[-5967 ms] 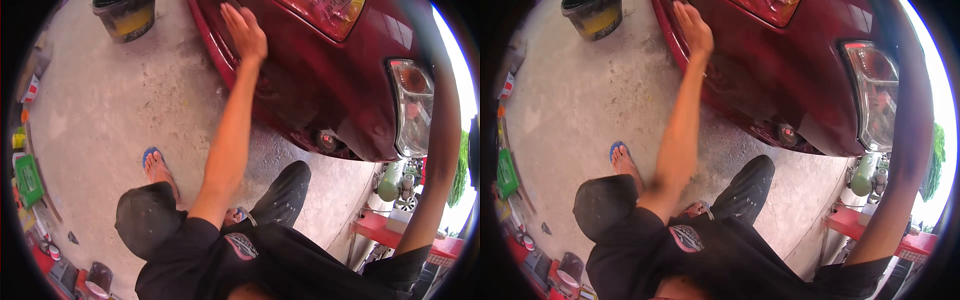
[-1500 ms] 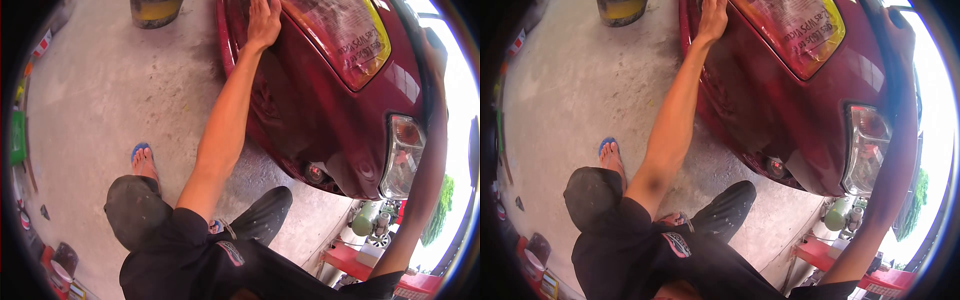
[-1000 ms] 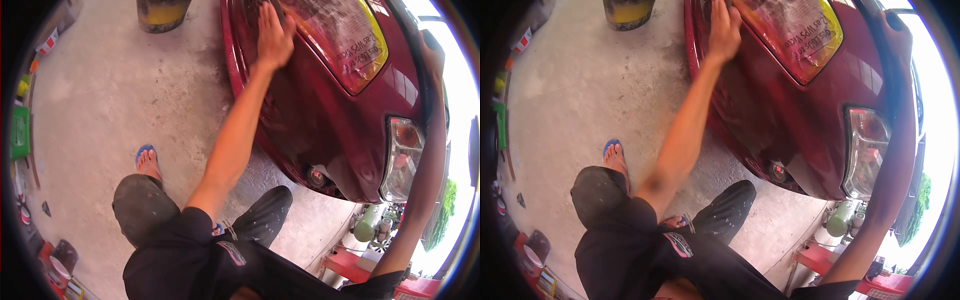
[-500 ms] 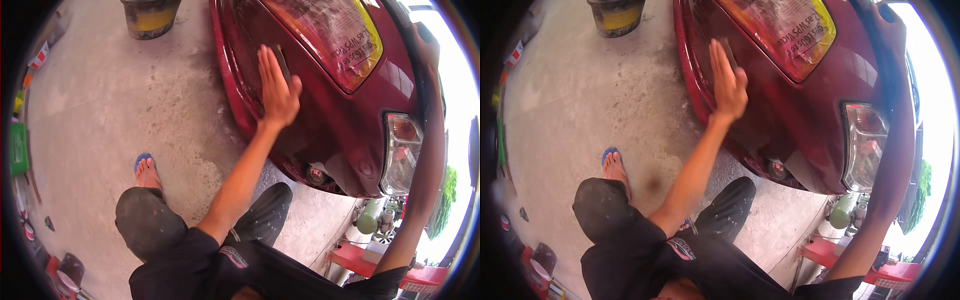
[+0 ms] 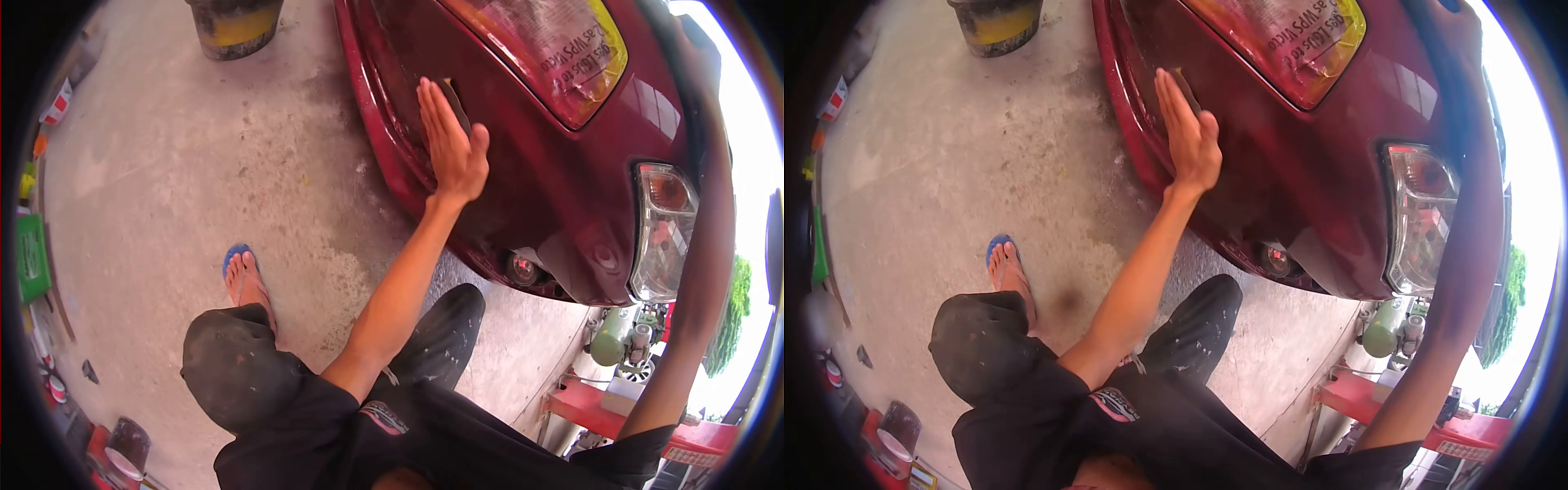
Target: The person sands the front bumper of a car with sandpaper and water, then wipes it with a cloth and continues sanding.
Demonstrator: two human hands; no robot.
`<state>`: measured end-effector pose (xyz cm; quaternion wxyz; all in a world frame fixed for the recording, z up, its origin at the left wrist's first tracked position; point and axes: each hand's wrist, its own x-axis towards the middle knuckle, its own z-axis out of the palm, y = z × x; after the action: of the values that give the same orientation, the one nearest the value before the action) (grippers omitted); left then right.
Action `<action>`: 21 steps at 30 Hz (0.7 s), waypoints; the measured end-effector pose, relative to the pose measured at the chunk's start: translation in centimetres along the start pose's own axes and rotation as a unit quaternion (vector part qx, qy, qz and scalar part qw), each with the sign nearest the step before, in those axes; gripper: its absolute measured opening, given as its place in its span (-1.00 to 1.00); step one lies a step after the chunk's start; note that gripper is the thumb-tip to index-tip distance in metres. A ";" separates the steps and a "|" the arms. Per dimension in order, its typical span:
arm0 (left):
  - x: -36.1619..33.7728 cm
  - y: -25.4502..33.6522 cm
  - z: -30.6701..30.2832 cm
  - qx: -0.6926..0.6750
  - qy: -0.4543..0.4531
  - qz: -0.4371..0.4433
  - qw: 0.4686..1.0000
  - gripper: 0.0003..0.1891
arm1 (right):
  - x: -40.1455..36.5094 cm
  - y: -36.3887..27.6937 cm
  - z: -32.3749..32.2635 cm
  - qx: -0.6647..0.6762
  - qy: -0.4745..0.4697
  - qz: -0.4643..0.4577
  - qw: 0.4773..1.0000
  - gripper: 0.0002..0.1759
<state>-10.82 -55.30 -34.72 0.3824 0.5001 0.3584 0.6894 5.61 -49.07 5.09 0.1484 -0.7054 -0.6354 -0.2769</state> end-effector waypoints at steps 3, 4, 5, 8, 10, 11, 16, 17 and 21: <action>8.7 -3.7 -0.3 -0.034 -0.005 -0.073 0.997 0.01 | -0.4 -0.6 -0.2 0.033 0.013 0.010 0.999 -0.54; 12.9 -5.9 -0.7 -0.038 -0.019 -0.084 0.996 0.00 | -0.6 -0.7 -0.3 0.036 0.013 0.006 0.999 -0.54; 15.5 -7.3 -1.2 -0.041 -0.032 -0.095 0.994 -0.01 | -0.9 -0.9 -0.2 0.038 0.013 0.001 0.999 -0.54; 14.4 -7.5 -0.8 -0.035 -0.023 -0.087 0.995 -0.05 | -2.0 -1.9 -0.8 0.051 0.019 -0.013 0.998 -0.55; 7.5 -4.0 -0.7 -0.013 -0.014 0.002 1.000 -0.10 | -1.9 -2.1 -0.8 0.060 0.018 -0.017 0.998 -0.55; 3.3 -2.0 -0.5 -0.012 -0.019 0.042 0.999 -0.01 | -2.1 -2.1 -0.9 0.064 0.019 -0.016 0.998 -0.55; -6.8 3.5 1.4 0.008 -0.013 0.039 0.999 0.09 | -2.8 -1.9 -1.2 0.071 0.014 -0.013 0.997 -0.56; -3.7 2.3 0.7 0.008 -0.012 0.046 0.999 0.06 | -3.1 -1.7 -1.3 0.070 0.013 -0.013 0.997 -0.56; 4.1 -2.0 -0.4 -0.040 -0.017 -0.042 0.998 -0.09 | -4.3 -1.4 -1.3 0.079 0.005 -0.007 0.997 -0.57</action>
<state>-11.75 -50.84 -34.89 0.4366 0.4808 0.3448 0.6778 3.86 -53.04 3.44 0.2050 -0.6857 -0.6594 -0.2302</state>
